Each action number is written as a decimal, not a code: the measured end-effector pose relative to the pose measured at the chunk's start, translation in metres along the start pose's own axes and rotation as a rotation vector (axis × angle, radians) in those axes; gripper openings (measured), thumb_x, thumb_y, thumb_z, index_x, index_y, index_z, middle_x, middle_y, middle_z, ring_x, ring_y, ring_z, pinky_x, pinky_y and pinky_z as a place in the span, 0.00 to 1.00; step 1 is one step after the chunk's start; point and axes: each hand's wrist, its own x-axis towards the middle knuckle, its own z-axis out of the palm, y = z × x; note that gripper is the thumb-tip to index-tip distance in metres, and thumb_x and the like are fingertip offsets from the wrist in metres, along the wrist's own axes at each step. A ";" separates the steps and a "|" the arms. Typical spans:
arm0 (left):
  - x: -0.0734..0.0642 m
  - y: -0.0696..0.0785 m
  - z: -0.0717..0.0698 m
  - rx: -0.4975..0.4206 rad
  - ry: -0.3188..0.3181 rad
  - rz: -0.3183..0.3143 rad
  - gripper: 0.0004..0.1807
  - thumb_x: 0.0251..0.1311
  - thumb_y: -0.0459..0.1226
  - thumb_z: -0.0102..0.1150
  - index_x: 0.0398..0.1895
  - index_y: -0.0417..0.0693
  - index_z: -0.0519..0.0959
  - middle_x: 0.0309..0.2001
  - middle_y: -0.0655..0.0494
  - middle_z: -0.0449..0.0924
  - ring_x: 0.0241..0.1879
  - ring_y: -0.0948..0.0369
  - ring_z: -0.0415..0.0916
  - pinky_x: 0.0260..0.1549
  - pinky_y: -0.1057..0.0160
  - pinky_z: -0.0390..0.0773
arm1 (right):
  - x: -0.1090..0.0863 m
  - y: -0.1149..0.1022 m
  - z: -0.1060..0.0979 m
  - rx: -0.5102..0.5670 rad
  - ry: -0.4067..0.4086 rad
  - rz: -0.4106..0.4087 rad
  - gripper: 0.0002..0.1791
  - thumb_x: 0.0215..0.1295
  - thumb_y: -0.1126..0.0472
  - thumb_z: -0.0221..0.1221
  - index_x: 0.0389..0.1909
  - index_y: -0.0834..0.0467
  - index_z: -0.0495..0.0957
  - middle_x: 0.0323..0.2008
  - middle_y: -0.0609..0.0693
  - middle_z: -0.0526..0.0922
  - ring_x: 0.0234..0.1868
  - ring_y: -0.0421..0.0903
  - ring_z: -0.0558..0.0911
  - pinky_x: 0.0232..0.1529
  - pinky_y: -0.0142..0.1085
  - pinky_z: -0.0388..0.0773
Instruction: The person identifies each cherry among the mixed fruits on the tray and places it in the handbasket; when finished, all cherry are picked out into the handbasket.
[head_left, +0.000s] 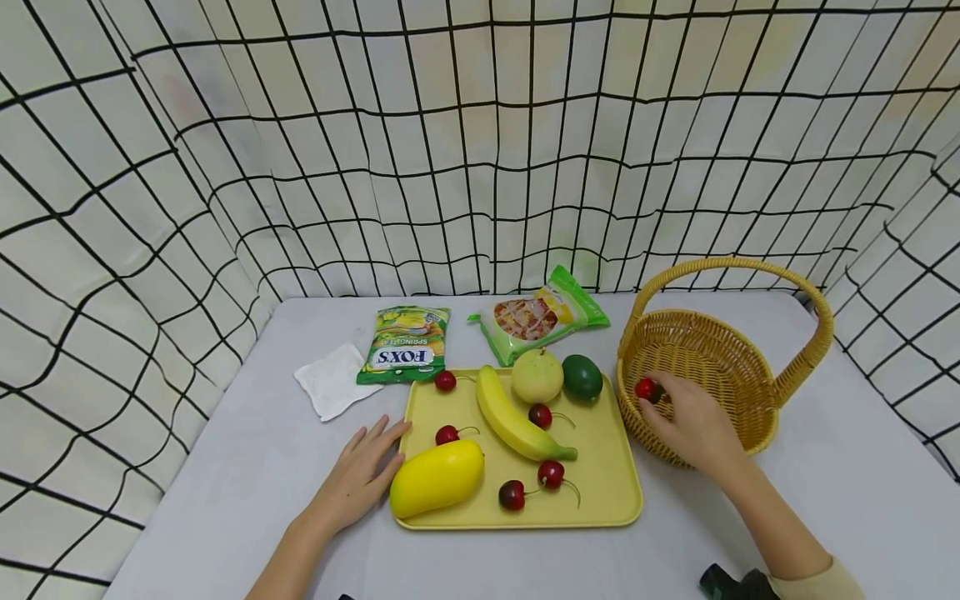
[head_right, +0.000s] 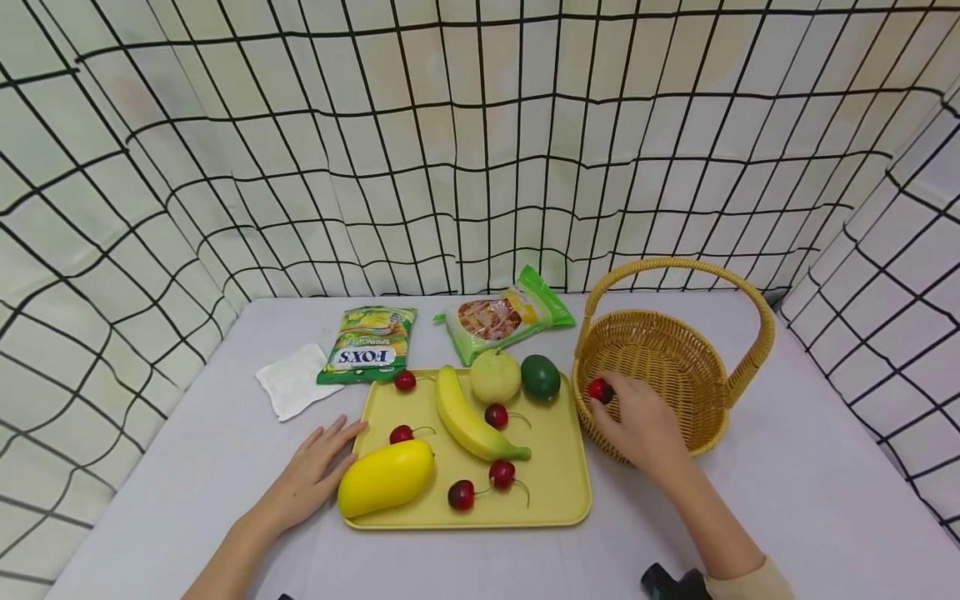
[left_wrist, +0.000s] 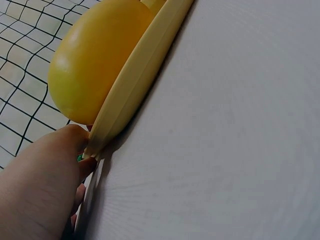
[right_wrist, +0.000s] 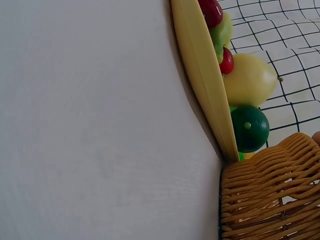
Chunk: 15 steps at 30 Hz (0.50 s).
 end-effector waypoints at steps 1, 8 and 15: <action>0.000 0.000 0.000 0.001 -0.001 -0.001 0.25 0.65 0.48 0.48 0.65 0.54 0.64 0.65 0.53 0.63 0.68 0.52 0.49 0.64 0.44 0.42 | 0.001 0.001 -0.001 0.000 -0.012 0.011 0.21 0.59 0.57 0.58 0.51 0.62 0.72 0.39 0.59 0.81 0.36 0.54 0.79 0.30 0.46 0.78; 0.000 0.000 -0.001 0.004 -0.005 -0.006 0.26 0.65 0.48 0.47 0.65 0.54 0.64 0.65 0.53 0.63 0.68 0.52 0.49 0.64 0.44 0.42 | 0.004 0.002 -0.003 0.009 -0.073 0.065 0.20 0.60 0.57 0.57 0.51 0.62 0.72 0.35 0.57 0.81 0.33 0.51 0.79 0.27 0.43 0.77; 0.000 0.001 0.000 0.004 -0.004 -0.007 0.25 0.65 0.47 0.48 0.65 0.54 0.64 0.65 0.53 0.63 0.68 0.52 0.49 0.64 0.44 0.42 | 0.009 0.005 -0.001 0.003 -0.130 0.084 0.22 0.60 0.57 0.57 0.51 0.66 0.70 0.26 0.53 0.79 0.21 0.42 0.72 0.17 0.33 0.68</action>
